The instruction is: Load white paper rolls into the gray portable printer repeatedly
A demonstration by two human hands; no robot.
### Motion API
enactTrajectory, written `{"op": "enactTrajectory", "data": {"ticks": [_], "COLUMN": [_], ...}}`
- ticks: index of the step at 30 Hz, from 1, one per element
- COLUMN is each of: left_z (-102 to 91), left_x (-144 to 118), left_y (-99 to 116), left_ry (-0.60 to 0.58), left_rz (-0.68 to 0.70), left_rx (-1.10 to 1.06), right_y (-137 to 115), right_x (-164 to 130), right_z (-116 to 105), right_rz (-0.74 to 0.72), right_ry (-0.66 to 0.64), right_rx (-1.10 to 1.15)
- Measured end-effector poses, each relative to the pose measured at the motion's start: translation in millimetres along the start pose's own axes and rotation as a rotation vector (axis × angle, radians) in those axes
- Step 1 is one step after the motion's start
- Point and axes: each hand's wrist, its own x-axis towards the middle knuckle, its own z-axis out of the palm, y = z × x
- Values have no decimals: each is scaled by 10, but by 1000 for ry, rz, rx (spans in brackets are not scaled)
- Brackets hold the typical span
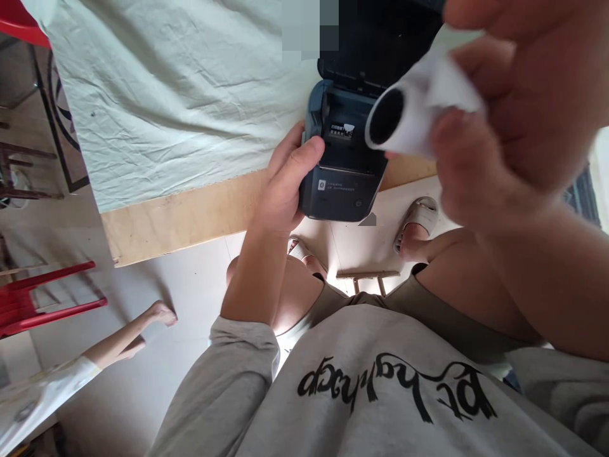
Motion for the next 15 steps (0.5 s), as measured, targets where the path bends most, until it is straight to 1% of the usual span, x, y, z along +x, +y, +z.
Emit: {"op": "enactTrajectory", "data": {"ticks": [2, 3, 4, 6, 8, 11, 15], "left_z": [5, 6, 6, -1, -9, -13, 5], "left_x": [-7, -11, -14, -18, -20, -22, -33], "left_y": [10, 15, 19, 24, 24, 22, 41], "left_ry": [2, -1, -8, -24, -32, -35, -23], "left_rz": [10, 14, 19, 30, 28, 13, 4], "left_rx": [-1, 0, 1, 1, 3, 1, -4], "right_y": [-73, -88, -94, -86, -72, -58, -50], "right_x": [-1, 5, 13, 31, 45, 52, 56], "right_z": [86, 110, 126, 149, 176, 227, 259], "right_rz": [-184, -247, -272, -256, -223, -180, -184], "right_ry": [-3, -18, -34, -28, -20, -42, -31], "right_rx": [-72, -140, -225, -381, -460, -492, -512]}}
